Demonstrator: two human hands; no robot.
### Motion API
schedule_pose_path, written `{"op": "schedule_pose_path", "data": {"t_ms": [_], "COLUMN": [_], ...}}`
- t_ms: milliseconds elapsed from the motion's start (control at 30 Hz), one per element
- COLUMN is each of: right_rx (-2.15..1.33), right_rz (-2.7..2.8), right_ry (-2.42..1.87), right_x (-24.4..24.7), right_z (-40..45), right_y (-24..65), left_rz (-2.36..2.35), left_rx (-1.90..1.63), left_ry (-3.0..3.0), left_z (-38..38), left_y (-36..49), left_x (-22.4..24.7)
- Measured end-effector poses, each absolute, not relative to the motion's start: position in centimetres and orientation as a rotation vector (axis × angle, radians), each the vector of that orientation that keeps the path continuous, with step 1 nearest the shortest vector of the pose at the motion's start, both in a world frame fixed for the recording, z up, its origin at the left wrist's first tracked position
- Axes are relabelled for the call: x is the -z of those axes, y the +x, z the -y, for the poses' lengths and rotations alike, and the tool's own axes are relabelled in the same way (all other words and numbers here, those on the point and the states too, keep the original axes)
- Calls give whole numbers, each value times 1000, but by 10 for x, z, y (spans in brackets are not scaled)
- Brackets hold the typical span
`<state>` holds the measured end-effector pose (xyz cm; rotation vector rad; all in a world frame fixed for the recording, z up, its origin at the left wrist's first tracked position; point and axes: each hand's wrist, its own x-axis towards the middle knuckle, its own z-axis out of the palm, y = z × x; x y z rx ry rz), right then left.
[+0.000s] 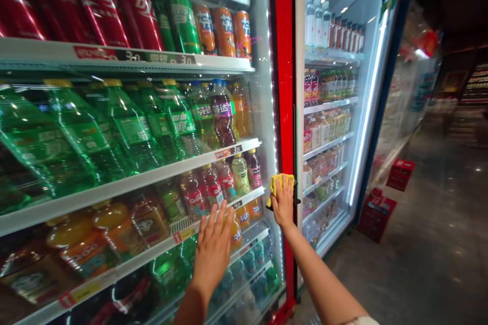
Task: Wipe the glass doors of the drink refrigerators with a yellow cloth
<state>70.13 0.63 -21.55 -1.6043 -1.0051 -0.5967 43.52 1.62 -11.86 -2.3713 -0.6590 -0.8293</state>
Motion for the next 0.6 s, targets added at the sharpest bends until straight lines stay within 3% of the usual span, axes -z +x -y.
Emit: {"op": "schedule_pose_path", "data": {"t_ms": [200,433,600], "right_rx": [599,646,534], "right_rz": [912,1261,904], "right_ry": [-1553,-1474,-1493], "right_x": [154,219,183], "right_z": [-24,-3,-7], "right_y": [689,657,702], "left_rz": [725,762,796], "left_rx": [852,848,837], "left_ry": [-2371,-2379,-2314], "left_z": [-16,-12,-7], "left_y": [428,416,401], "left_x": [121,122,120]}}
